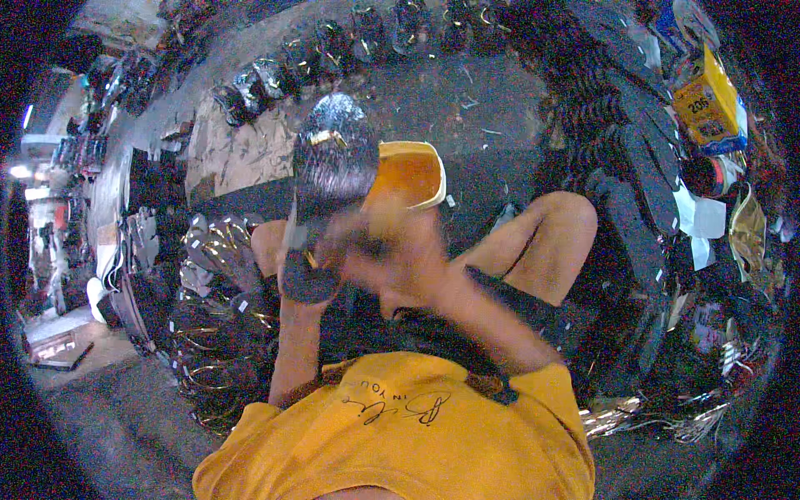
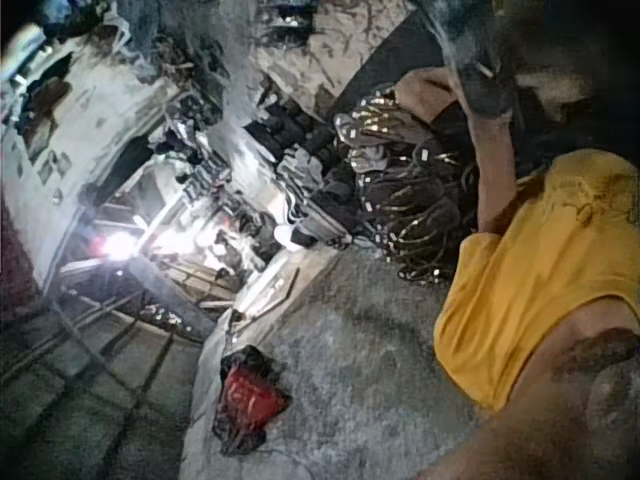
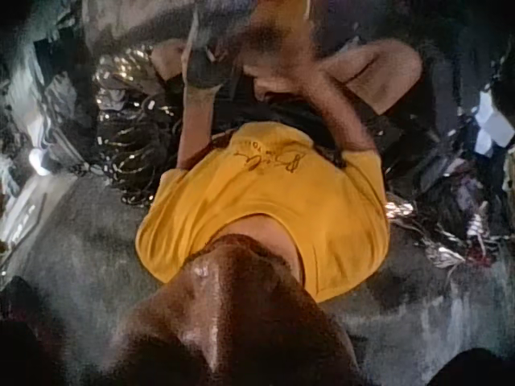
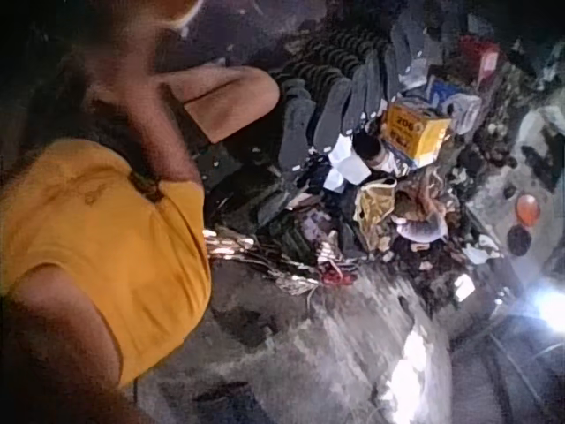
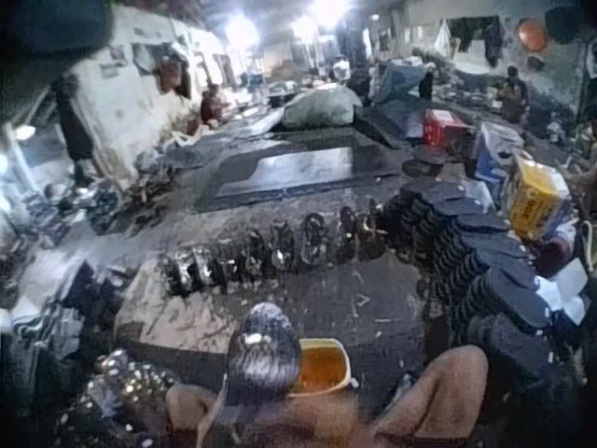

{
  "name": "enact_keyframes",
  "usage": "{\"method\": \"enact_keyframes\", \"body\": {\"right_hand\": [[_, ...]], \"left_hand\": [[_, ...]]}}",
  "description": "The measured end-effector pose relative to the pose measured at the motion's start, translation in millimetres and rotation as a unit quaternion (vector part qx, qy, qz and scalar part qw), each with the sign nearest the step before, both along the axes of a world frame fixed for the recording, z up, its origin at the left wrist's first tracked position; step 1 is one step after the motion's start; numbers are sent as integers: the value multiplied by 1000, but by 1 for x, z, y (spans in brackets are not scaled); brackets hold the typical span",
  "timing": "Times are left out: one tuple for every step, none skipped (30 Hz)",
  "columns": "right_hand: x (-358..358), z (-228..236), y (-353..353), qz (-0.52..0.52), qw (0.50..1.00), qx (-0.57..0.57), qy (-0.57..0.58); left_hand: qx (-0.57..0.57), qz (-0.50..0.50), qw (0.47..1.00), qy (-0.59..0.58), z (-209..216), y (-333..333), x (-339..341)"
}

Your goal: The person sits on the floor and repeatedly applies a gold-colored substance to the soles of black sandals using a brush. They dip the brush into a container, spread the substance across the sole, and place each finished sandal on the floor.

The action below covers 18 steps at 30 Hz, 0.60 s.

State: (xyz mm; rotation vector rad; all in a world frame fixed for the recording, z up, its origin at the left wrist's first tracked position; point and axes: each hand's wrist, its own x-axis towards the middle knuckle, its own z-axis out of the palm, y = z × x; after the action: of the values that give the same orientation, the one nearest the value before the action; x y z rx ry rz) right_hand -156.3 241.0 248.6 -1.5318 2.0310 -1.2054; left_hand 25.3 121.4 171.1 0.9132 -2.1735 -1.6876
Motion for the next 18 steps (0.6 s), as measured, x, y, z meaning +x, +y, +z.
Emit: {"method": "enact_keyframes", "body": {"right_hand": [[12,-7,6,32,998,-62,8],[21,-18,12,60,991,-117,14],[31,-28,18,92,981,-170,26],[19,-27,12,32,986,-163,-7],[6,-25,5,-24,986,-156,-45],[-11,-15,-12,-163,948,-229,-147],[-9,-13,-21,-173,954,-172,-175],[-7,-14,-28,-182,955,-114,-203],[18,-17,-16,-105,963,-151,-196],[35,-21,-6,-23,964,-194,-183],[28,-20,-11,-17,959,-197,-204],[30,-16,-8,-11,952,-190,-241],[33,-16,5,-15,945,-170,-281],[33,-23,8,-56,970,-152,-183],[31,-25,9,-97,983,-134,-80],[28,-30,9,-144,983,-115,19],[40,-25,9,-156,976,-142,-51],[46,-23,10,-169,964,-168,-119]], "left_hand": [[136,7,988,67,-39,-22,23],[222,7,966,135,-30,-22,12],[310,9,928,206,-20,-22,2],[393,3,881,263,-13,-21,-12],[467,77,838,270,17,0,-23],[508,119,812,263,23,2,-35],[546,169,779,257,28,5,-42],[547,140,789,243,7,-6,-39],[552,114,795,223,-23,-21,-30],[538,138,807,202,-11,-27,-38],[520,163,819,182,4,-32,-44],[500,191,829,162,21,-38,-48],[510,208,813,191,21,-24,-51],[518,225,796,219,19,-10,-55],[516,235,782,260,22,-4,-65],[516,244,764,302,22,-1,-70],[461,130,806,347,-1,-9,-63],[417,140,835,331,-7,-15,-68]]}}
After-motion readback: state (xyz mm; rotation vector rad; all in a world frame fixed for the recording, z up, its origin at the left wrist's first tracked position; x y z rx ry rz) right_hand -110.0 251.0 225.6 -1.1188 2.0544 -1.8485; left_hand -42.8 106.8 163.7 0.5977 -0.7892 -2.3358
